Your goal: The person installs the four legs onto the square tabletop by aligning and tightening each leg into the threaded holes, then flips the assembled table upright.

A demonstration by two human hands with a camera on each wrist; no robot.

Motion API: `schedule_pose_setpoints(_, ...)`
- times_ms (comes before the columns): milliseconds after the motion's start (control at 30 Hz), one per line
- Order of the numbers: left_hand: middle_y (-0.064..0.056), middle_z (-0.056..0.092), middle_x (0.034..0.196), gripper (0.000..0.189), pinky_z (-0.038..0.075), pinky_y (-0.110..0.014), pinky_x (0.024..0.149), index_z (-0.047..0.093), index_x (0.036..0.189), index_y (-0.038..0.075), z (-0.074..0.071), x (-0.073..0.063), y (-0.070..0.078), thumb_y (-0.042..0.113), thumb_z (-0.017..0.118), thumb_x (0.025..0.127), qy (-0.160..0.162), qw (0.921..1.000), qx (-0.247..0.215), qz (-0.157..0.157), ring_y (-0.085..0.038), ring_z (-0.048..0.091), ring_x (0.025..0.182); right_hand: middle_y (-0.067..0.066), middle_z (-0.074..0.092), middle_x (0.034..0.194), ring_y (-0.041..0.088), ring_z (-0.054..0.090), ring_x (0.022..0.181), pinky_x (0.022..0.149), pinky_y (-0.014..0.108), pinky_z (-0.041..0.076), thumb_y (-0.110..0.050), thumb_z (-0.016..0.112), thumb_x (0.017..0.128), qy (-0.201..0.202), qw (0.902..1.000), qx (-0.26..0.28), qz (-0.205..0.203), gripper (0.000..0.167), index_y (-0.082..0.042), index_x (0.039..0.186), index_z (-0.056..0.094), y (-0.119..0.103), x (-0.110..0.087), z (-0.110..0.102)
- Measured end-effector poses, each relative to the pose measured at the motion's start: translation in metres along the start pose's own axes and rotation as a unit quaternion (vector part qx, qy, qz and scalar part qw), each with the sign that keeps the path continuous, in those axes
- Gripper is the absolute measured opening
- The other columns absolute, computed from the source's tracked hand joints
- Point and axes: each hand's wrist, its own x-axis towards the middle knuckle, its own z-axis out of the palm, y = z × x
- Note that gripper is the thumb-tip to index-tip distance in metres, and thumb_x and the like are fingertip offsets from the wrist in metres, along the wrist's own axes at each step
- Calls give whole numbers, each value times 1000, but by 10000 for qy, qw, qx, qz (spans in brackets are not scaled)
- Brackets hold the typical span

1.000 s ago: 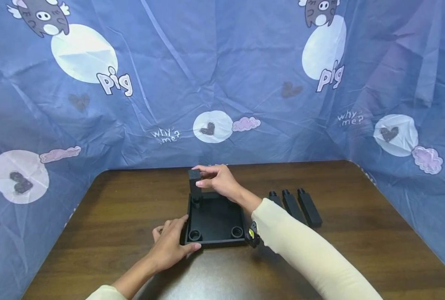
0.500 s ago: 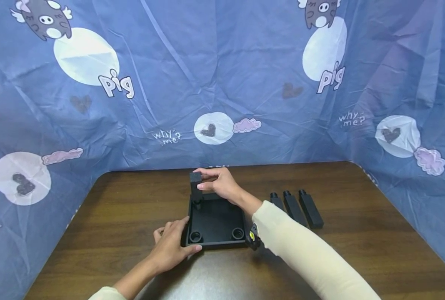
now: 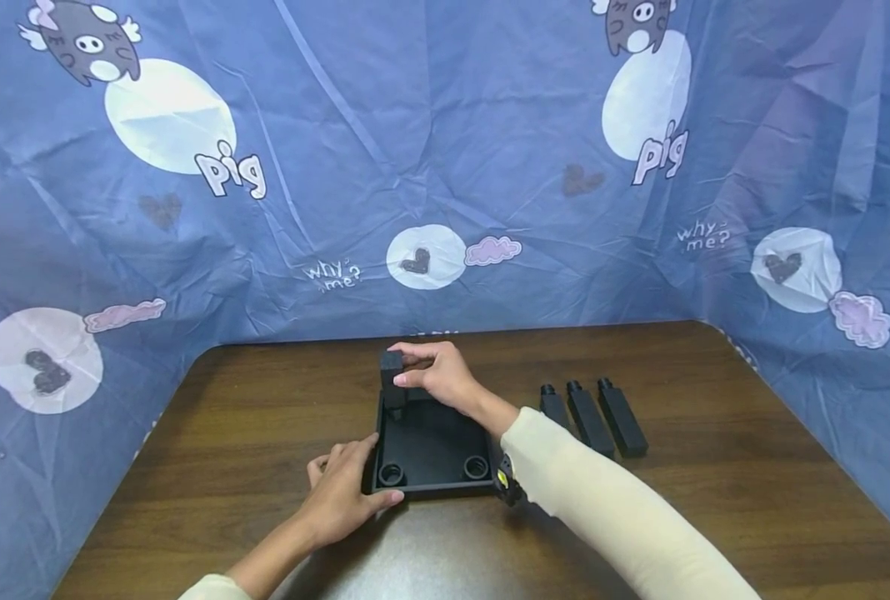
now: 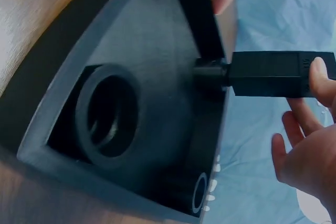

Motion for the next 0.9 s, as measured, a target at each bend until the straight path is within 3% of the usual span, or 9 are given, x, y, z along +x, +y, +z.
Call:
schedule_pose_setpoints(167, -15, 57, 131, 86, 19, -53, 93, 47, 140, -2, 0, 0, 0, 40, 84, 75, -9, 10000, 17, -7, -30, 47, 119, 11, 73, 98, 17, 70, 86, 74, 26, 54, -5, 80, 79, 422, 9964, -714, -178, 41, -8, 119, 71, 4, -1, 4)
schedule_pose_setpoints(367, -16, 56, 130, 86, 19, -54, 93, 47, 140, -1, 1, 1, 0, 41, 83, 75, -72, 9999, 72, -55, -30, 47, 118, 3, 72, 96, 17, 60, 93, 81, 30, 48, -22, 83, 79, 812, 9763, -1966, -399, 46, -13, 122, 70, 4, -2, 10)
schedule_pose_setpoints(500, -16, 56, 130, 86, 18, -55, 94, 46, 141, 0, 1, 2, -1, 40, 83, 76, -99, 9998, 119, -107, -31, 46, 119, 2, 70, 93, 16, 61, 92, 79, 30, 48, -27, 83, 79, 851, 9668, -2382, -366, 50, -11, 125, 68, 3, -1, 11)
schedule_pose_setpoints(767, -17, 55, 131, 87, 16, -56, 95, 45, 142, -1, 1, 2, -2, 41, 82, 76, -186, 9997, 77, -161, -32, 44, 121, 4, 62, 109, 18, 47, 98, 88, 39, 38, -27, 73, 89, -38, 9655, -2598, -153, 60, -20, 145, 50, -6, 0, 7)
schedule_pose_setpoints(900, -17, 55, 130, 86, 17, -56, 95, 45, 142, -1, 1, 1, -2, 40, 83, 76, -153, 9998, 67, -130, -32, 45, 120, 8, 64, 120, 23, 54, 109, 96, 43, 42, -21, 75, 88, -198, 9815, -1903, -65, 50, -15, 135, 60, -9, 3, 5)
